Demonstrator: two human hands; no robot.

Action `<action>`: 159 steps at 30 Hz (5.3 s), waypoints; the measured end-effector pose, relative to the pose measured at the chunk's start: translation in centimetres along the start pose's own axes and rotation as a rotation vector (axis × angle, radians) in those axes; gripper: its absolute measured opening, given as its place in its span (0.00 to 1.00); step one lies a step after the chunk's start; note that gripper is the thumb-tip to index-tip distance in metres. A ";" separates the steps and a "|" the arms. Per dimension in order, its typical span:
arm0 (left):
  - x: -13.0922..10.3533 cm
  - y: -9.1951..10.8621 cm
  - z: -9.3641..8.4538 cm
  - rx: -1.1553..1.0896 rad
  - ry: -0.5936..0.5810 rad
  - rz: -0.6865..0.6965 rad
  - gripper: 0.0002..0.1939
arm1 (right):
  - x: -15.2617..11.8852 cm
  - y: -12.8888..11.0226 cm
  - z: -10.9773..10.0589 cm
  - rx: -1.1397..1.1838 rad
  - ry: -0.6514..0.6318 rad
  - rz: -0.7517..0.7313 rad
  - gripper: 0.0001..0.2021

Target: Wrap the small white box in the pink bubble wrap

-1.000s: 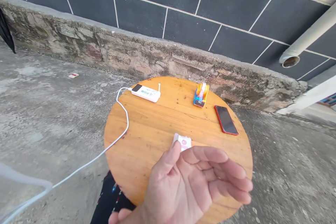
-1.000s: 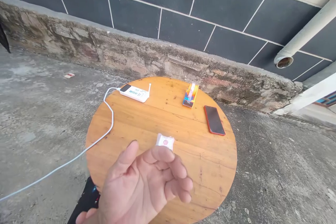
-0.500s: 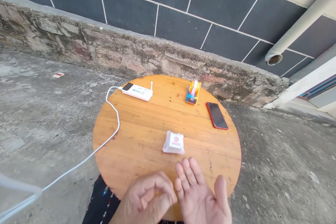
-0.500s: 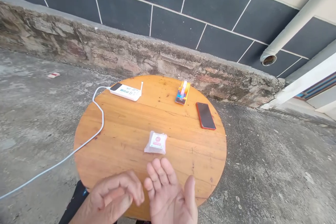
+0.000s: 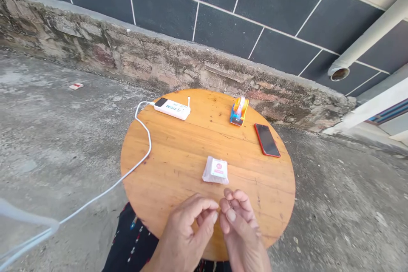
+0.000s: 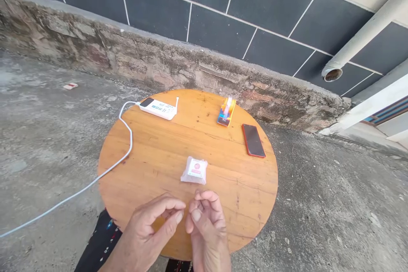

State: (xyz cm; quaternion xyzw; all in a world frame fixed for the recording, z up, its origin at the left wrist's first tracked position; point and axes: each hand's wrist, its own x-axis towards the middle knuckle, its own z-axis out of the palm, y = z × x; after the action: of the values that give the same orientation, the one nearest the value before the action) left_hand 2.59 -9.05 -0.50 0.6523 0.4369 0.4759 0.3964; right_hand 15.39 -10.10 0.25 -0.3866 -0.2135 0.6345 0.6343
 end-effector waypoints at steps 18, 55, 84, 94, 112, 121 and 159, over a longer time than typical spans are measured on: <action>0.1 -0.9 0.1 0.367 -0.021 0.152 0.11 | 0.0 1.2 -0.4 -0.393 0.013 -0.219 0.10; 0.4 -1.2 -1.7 -0.413 0.026 -0.541 0.14 | -0.1 0.0 -2.5 0.054 0.004 0.078 0.10; 0.1 -2.7 1.1 0.411 0.073 0.253 0.12 | -0.3 2.3 -2.9 -0.724 0.038 -0.298 0.10; 3.8 -4.5 -0.7 0.380 0.071 -0.012 0.05 | 5.9 -4.8 -6.0 -1.420 -0.118 -0.479 0.25; 6.1 -5.5 1.0 0.056 0.005 -0.336 0.28 | 10.6 -2.7 -5.3 -1.559 -0.483 -0.611 0.29; 7.0 -4.4 0.6 -0.002 -0.035 -0.388 0.27 | 10.6 -2.6 -5.4 -1.604 -0.469 -0.539 0.32; 6.2 -5.4 1.1 -0.036 -0.028 -0.145 0.32 | 11.4 -4.7 -0.4 -1.674 -0.469 -0.725 0.08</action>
State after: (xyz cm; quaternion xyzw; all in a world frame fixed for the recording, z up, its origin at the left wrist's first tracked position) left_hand 3.63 -1.61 -4.11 0.6183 0.4690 0.4443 0.4476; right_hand 19.87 1.39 1.08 -0.4888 -0.8297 0.1004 0.2500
